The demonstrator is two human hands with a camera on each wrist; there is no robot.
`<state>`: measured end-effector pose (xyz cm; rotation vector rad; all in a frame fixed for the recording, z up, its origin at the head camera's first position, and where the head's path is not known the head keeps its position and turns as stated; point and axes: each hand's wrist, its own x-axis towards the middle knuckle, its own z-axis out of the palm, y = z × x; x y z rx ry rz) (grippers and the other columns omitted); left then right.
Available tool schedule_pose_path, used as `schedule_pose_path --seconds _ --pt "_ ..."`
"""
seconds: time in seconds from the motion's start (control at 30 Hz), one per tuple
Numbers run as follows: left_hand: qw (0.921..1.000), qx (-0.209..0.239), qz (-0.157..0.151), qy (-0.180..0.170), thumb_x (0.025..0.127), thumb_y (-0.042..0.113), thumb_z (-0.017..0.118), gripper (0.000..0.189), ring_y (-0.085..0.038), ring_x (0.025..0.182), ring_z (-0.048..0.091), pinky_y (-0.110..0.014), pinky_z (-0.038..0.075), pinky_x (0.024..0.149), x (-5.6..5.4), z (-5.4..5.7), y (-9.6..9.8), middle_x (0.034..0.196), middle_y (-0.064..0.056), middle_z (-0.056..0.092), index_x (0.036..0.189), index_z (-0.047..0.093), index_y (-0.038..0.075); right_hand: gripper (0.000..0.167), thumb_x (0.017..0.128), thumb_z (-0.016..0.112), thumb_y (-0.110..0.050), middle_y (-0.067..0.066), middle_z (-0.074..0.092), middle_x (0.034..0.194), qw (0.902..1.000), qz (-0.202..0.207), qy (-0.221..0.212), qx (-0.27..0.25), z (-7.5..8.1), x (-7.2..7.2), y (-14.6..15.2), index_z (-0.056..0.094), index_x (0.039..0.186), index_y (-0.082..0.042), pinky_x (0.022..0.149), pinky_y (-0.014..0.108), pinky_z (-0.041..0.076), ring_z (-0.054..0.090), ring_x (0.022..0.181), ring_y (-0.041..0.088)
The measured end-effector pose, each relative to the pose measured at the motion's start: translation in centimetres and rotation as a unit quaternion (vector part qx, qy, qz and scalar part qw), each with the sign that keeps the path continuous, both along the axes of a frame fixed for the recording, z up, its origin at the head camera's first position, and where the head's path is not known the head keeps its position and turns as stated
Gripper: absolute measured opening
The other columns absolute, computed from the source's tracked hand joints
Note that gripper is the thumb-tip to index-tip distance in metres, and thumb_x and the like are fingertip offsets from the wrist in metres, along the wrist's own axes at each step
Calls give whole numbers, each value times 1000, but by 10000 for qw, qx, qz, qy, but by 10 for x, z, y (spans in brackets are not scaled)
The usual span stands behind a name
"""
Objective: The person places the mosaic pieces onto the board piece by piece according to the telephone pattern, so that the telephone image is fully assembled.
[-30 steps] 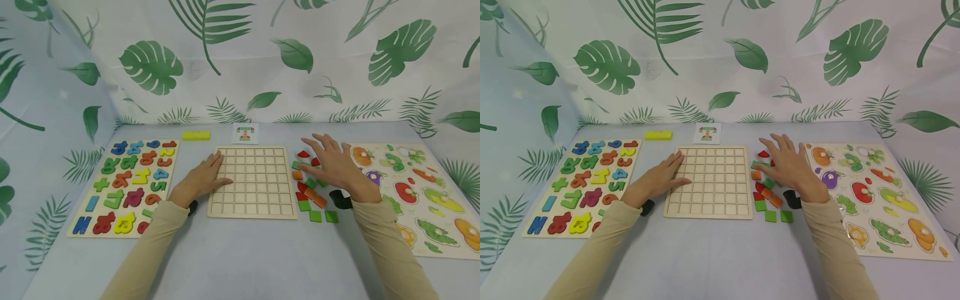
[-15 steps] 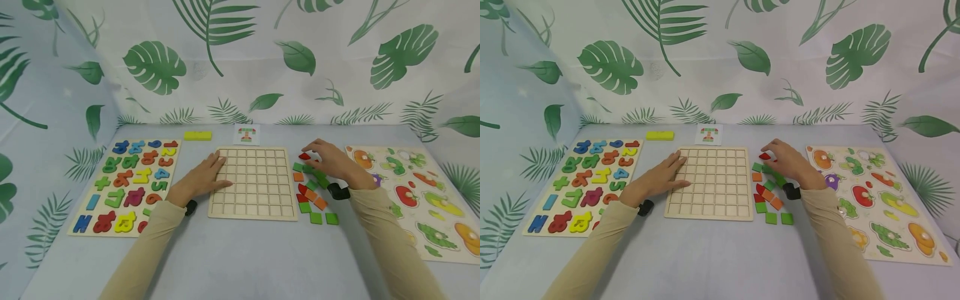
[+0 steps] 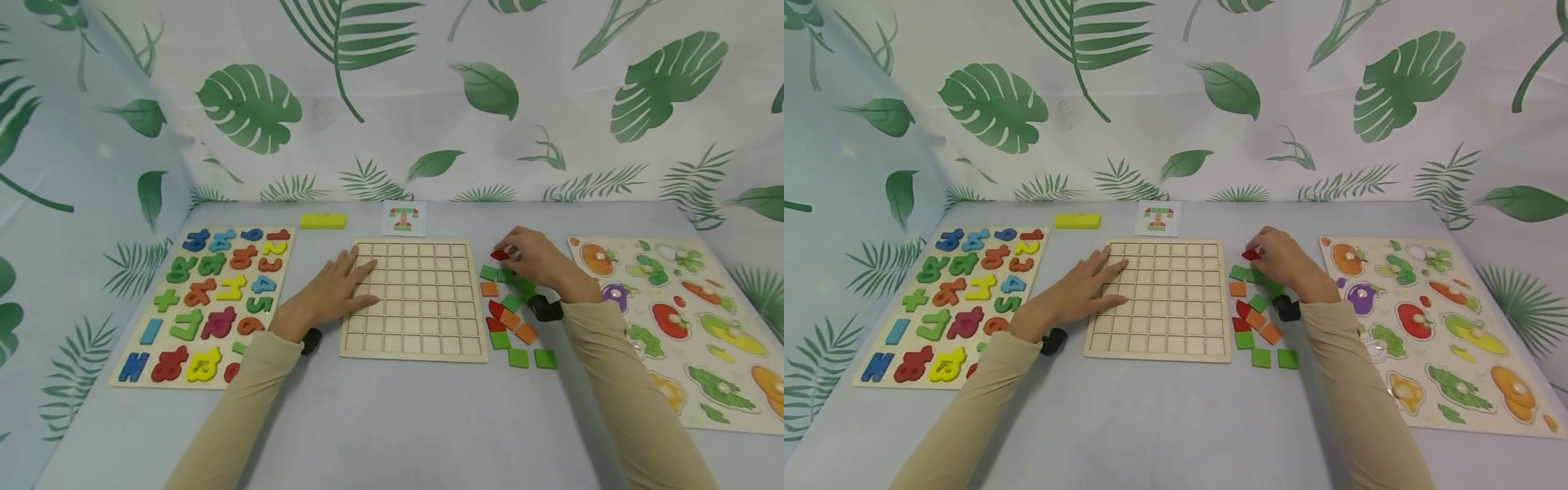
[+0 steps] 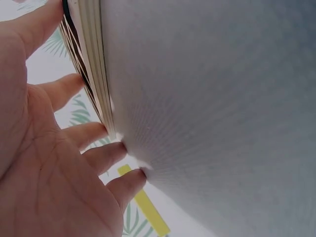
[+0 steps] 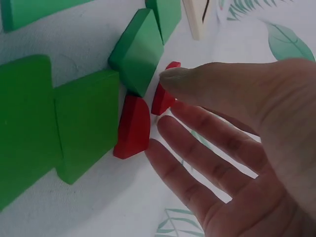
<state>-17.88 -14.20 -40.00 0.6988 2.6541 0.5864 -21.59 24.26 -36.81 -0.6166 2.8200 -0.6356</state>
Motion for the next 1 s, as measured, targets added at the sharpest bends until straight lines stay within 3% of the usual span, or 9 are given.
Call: schedule_pose_path --seconds 0.33,0.6,0.83,1.0 --pt "9995 -279 92 80 108 50 53 81 -42 160 -1 -62 2 125 2 1 1 174 -21 -2 169 17 9 14 96 68 6 24 64 102 9999 -48 104 35 -3 -5 -2 75 104 14 80 51 55 64 94 39" --pt "9997 -187 127 117 108 49 53 81 -43 159 -1 -68 1 122 4 0 1 174 -21 -1 169 18 8 15 94 71 8 26 66 105 9999 -143 81 10 -2 -4 -2 75 107 14 83 54 56 65 96 41" --pt "9993 -321 164 31 108 52 51 82 -43 159 -3 -70 -2 121 3 -3 2 174 -19 -5 169 15 11 14 93 71 9 23 65 98 9995 -296 1 -49 -5 -4 0 76 106 12 81 51 56 64 90 35" --pt "9993 -345 150 59 109 53 50 82 -43 159 -4 -71 -2 121 1 -3 2 174 -19 -6 169 14 11 13 90 73 11 24 63 97 9995 -210 231 -99 -4 -5 -2 76 103 13 79 51 55 63 87 36"
